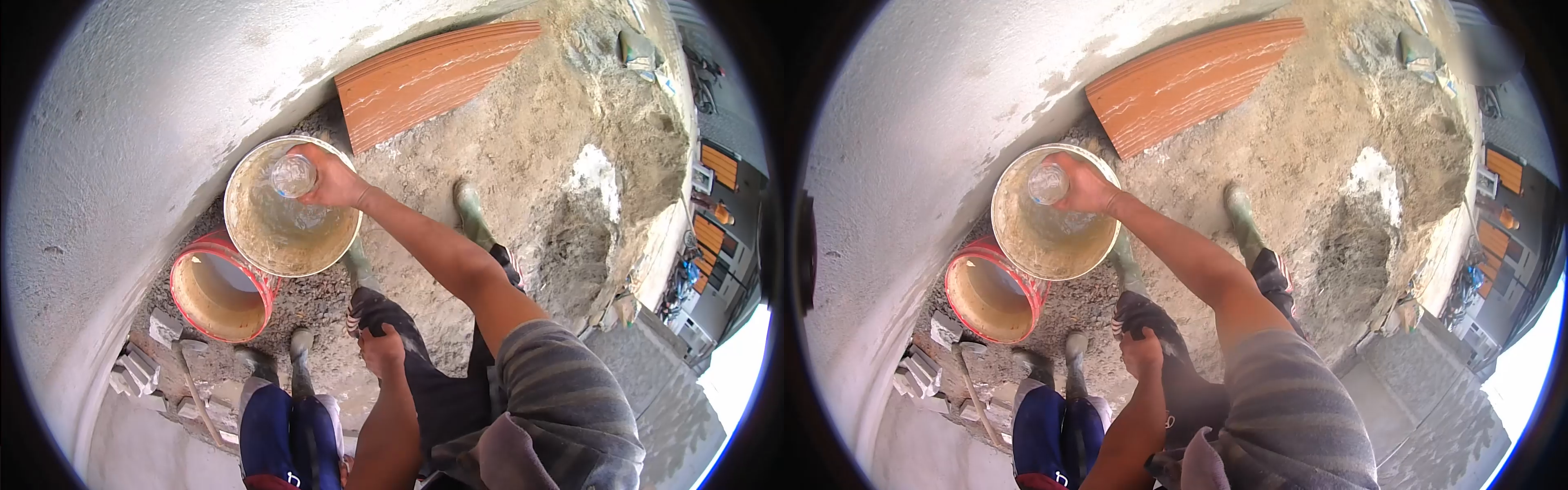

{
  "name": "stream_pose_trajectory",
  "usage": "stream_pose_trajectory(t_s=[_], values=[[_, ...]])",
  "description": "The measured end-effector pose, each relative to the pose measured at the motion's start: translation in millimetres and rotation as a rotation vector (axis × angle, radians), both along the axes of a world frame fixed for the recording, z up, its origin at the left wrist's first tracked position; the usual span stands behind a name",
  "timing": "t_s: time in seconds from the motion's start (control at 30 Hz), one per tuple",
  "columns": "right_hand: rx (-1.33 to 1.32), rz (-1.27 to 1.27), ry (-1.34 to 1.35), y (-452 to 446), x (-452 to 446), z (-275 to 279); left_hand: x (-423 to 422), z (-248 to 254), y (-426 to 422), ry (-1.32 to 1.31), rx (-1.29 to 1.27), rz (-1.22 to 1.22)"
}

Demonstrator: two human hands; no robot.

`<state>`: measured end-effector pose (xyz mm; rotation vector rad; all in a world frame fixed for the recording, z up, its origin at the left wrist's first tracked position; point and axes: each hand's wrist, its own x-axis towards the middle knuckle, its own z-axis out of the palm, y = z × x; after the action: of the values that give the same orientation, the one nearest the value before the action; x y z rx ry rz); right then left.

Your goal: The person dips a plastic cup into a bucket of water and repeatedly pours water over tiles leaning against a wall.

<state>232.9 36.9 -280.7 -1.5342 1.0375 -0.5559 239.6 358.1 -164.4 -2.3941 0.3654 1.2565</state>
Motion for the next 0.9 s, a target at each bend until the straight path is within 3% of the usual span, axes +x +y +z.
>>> stream_pose_trajectory(t_s=[0.07,0.17,0.23,0.3,0.37,0.43,0.57,0.7,0.9], values=[[-0.027,-0.125,-0.018,-17,-41,41,-6,-3,-3,-0.015,0.011,-0.032],[-0.031,-0.379,-0.038,-51,-113,58,-15,-2,-7,-0.03,0.021,-0.055],[-0.16,-0.496,-0.027,-80,-179,39,-20,-8,-2,-0.054,0.011,-0.081],[-0.306,-0.56,0.32,-109,-245,58,-24,-14,4,-0.078,-0.004,-0.099],[-0.431,-0.663,0.46,-135,-304,63,-29,-18,7,-0.104,-0.022,-0.107],[-0.613,-0.697,0.584,-167,-366,55,-34,-14,2,-0.109,-0.024,-0.121],[-0.702,-0.682,0.777,-219,-451,54,-42,-13,-9,-0.111,0.018,-0.146],[-0.541,-0.612,0.876,-241,-478,59,-49,-15,-12,-0.135,0.019,-0.165],[-0.616,-0.613,0.864,-262,-504,34,-58,-12,-27,-0.142,0.07,-0.177]])
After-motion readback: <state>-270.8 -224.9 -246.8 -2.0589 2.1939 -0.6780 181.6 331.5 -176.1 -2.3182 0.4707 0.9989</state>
